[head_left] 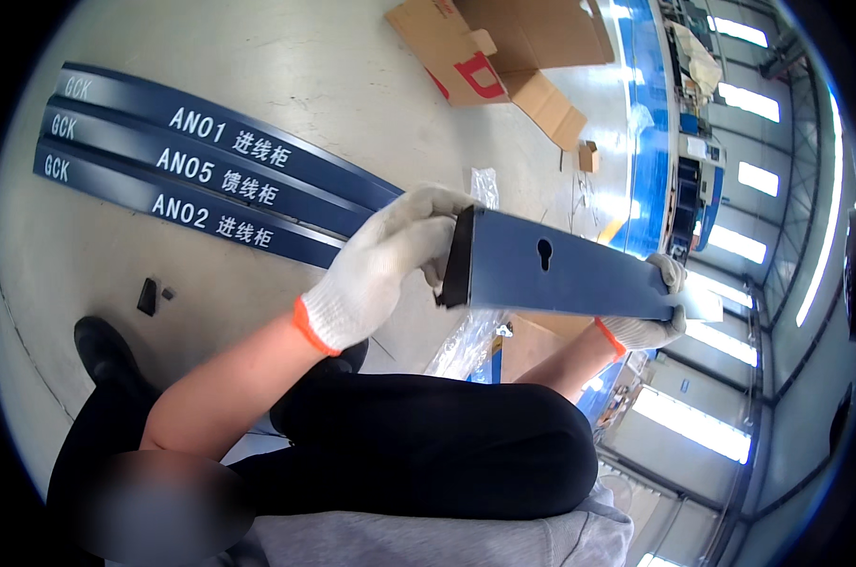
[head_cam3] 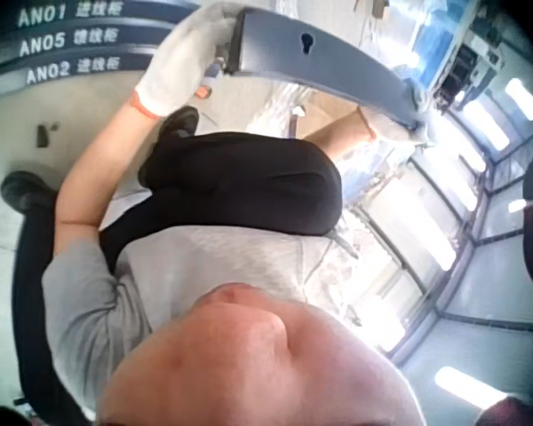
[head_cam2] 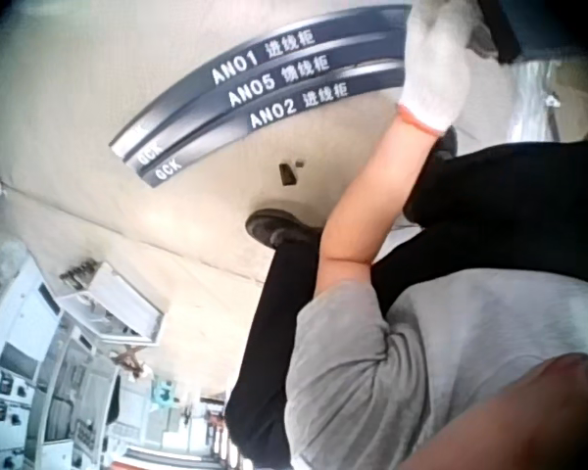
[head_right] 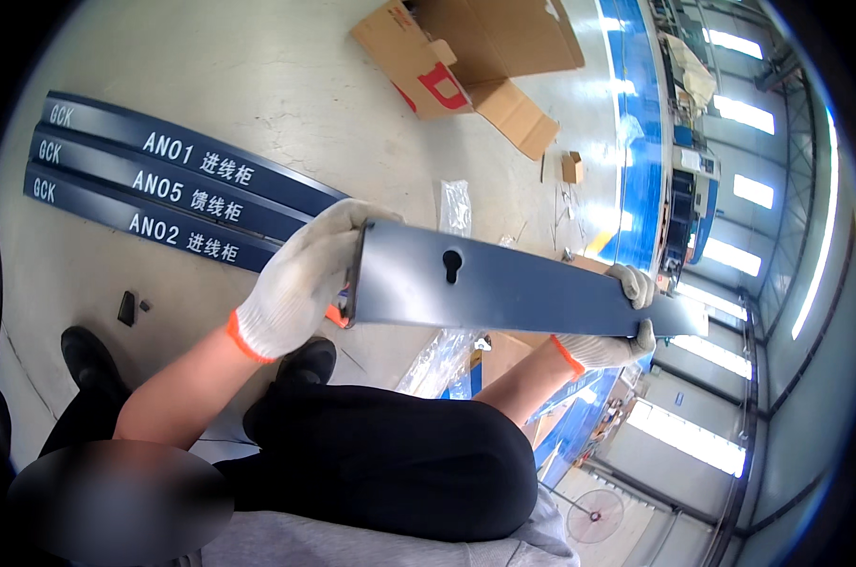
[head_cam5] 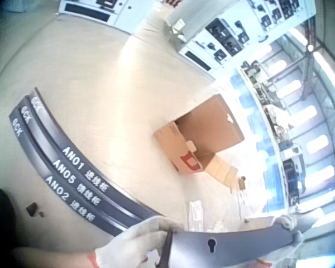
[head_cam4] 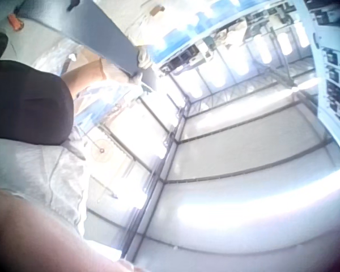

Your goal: The person sits on the floor and assembles several long, dark blue metal sign pieces. They insert small black plastic end caps into the ends of the signs and stack the completed pieces on the floor.

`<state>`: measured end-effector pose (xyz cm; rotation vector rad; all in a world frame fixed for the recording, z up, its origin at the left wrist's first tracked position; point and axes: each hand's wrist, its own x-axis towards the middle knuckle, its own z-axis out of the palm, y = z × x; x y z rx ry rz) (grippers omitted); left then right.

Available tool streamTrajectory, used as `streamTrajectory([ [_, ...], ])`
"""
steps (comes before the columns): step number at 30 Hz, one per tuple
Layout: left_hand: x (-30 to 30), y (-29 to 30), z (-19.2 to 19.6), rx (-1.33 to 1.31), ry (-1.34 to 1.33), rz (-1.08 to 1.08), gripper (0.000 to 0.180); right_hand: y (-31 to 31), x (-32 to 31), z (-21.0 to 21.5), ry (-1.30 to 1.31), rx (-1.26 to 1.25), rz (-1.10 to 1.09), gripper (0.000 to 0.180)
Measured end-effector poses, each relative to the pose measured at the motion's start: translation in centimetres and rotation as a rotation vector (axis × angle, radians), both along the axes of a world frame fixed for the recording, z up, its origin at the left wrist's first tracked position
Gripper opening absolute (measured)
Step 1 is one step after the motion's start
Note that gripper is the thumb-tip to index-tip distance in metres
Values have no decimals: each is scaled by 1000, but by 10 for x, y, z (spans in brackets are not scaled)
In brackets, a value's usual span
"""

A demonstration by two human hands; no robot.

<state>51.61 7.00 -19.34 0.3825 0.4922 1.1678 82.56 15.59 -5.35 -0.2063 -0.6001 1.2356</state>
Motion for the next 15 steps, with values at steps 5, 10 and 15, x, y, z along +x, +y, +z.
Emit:
streamTrajectory([
  [5,11,-15,28,42,-85,-85,30,-22,38,-5,78,-58,39,36],
  [10,15,-25,38,-14,-362,-204,28,-38,59,-3,143,-123,57,33],
  [15,11,-23,57,-27,-181,-368,29,-41,69,-7,186,-105,83,32],
])
